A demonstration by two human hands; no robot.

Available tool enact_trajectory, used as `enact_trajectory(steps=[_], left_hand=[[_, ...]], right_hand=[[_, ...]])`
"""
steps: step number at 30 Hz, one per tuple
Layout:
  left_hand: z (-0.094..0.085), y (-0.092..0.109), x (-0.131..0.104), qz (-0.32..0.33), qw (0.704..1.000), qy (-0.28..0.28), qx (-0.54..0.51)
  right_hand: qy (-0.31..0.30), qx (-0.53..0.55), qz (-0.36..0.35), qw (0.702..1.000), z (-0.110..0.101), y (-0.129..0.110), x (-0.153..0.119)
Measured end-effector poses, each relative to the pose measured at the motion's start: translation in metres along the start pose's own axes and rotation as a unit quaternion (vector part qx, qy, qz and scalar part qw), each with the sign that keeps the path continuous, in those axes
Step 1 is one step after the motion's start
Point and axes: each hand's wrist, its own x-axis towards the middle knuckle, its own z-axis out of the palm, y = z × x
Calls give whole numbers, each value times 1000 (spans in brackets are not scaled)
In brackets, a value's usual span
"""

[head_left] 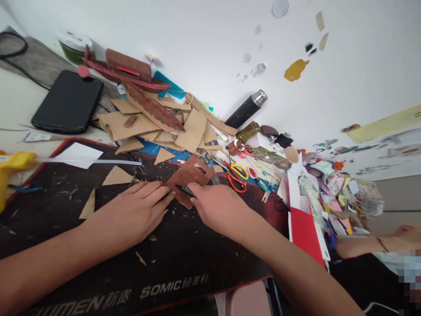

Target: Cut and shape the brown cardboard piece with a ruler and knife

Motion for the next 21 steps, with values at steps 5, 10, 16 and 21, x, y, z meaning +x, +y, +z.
enact_trajectory(steps=[5, 10, 16, 21], left_hand=[[0, 0, 0, 2, 1000, -5, -1], [-4, 0, 4, 14, 1000, 14, 7], [-5, 0, 4, 20, 1000, 20, 13], [-3, 0, 3, 17, 1000, 17, 8]], right_hand=[[5, -5, 0, 1000, 3, 1, 2], [5, 0, 1, 1000, 4, 0, 3], [3, -5, -1, 1000, 3, 0, 1], [2, -3, 0, 1000, 2, 0, 1]])
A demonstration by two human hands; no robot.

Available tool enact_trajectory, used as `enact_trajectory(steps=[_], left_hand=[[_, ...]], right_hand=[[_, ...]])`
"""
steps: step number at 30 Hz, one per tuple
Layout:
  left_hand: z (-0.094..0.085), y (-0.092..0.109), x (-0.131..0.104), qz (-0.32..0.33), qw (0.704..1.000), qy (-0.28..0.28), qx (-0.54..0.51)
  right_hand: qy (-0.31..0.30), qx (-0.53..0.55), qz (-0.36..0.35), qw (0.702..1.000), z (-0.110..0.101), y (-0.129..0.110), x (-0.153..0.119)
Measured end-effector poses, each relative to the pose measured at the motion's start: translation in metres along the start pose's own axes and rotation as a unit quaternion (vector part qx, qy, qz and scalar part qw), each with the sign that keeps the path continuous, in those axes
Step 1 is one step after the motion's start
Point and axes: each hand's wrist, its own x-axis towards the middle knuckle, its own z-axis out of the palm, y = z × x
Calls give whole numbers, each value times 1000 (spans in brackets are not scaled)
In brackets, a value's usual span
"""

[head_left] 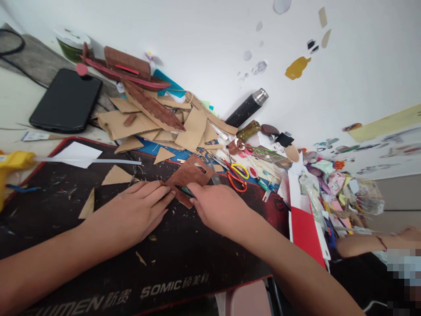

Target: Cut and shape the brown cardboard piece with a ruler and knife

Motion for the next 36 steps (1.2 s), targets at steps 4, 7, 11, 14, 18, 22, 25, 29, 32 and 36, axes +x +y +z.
enact_trajectory(steps=[4, 7, 11, 14, 18, 22, 25, 29, 32, 36], left_hand=[[1, 0, -1, -17, 999, -1, -27], [1, 0, -2, -19, 999, -6, -31], [2, 0, -2, -15, 1000, -8, -18], [4, -1, -3, -17, 1000, -7, -23], [5, 0, -5, -28, 999, -9, -33], [6, 0, -5, -32, 998, -14, -42], [5, 0, -5, -35, 998, -18, -53], [6, -1, -6, -36, 997, -12, -60], [6, -1, -7, -42, 996, -17, -75], [7, 0, -8, -47, 996, -21, -76]], right_hand=[[-4, 5, 2, 1000, 0, -1, 2], [-6, 4, 2, 1000, 0, -1, 2], [-10, 3, 3, 1000, -2, 0, 1], [-11, 4, 4, 1000, -2, 1, 0], [-12, 3, 3, 1000, -1, 0, 1], [-4, 4, 2, 1000, 0, -1, 2], [-2, 5, 3, 1000, -1, 0, 2], [-2, 8, 2, 1000, -1, 1, 1], [-9, 5, 3, 1000, -1, 1, 1], [-5, 6, 3, 1000, 0, 0, 1]])
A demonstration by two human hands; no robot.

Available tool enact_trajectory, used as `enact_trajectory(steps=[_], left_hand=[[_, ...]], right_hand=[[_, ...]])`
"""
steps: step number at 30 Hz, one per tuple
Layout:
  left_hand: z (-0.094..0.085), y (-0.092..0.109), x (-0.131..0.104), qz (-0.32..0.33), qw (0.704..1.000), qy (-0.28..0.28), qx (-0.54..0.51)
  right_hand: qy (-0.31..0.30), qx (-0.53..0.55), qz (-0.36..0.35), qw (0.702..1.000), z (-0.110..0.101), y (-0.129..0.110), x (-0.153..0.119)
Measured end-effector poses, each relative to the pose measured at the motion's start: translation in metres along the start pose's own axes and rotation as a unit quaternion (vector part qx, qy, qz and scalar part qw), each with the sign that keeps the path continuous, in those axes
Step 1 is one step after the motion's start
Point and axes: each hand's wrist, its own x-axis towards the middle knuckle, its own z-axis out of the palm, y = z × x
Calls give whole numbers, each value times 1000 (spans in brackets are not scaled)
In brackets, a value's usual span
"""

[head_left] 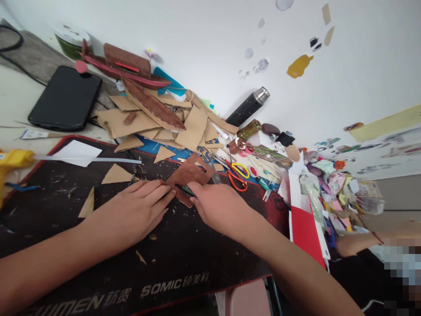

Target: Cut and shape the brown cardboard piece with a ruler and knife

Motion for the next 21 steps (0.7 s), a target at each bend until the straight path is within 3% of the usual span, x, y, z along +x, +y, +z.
enact_trajectory(steps=[11, 21], left_hand=[[1, 1, -1, -2, 1000, -3, 11], [1, 1, 0, -7, 1000, 2, -3]], right_hand=[[15, 1, -5, 1000, 2, 1, 0], [-10, -3, 2, 1000, -4, -2, 0]])
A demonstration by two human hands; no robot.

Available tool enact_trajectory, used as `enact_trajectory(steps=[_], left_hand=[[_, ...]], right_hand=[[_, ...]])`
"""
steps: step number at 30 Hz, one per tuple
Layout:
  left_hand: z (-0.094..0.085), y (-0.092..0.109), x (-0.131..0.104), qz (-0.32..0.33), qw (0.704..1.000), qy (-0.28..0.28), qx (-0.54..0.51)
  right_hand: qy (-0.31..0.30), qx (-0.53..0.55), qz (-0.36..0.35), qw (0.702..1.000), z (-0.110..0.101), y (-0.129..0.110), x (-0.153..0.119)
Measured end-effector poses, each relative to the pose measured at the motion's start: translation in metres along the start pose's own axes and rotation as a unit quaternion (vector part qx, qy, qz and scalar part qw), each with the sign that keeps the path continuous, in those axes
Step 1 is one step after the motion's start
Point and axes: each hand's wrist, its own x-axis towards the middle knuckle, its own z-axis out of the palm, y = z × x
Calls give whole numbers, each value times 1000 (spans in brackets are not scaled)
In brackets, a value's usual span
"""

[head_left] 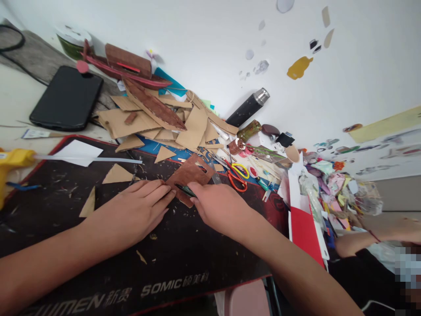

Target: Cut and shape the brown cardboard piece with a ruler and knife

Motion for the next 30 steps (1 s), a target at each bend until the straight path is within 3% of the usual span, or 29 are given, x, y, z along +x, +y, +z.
enact_trajectory(steps=[17, 30], left_hand=[[2, 0, -2, -14, 1000, -4, -21], [-3, 1, 3, 22, 999, 3, 34]], right_hand=[[26, 9, -8, 1000, 5, 2, 1], [9, -11, -6, 1000, 2, -2, 5]])
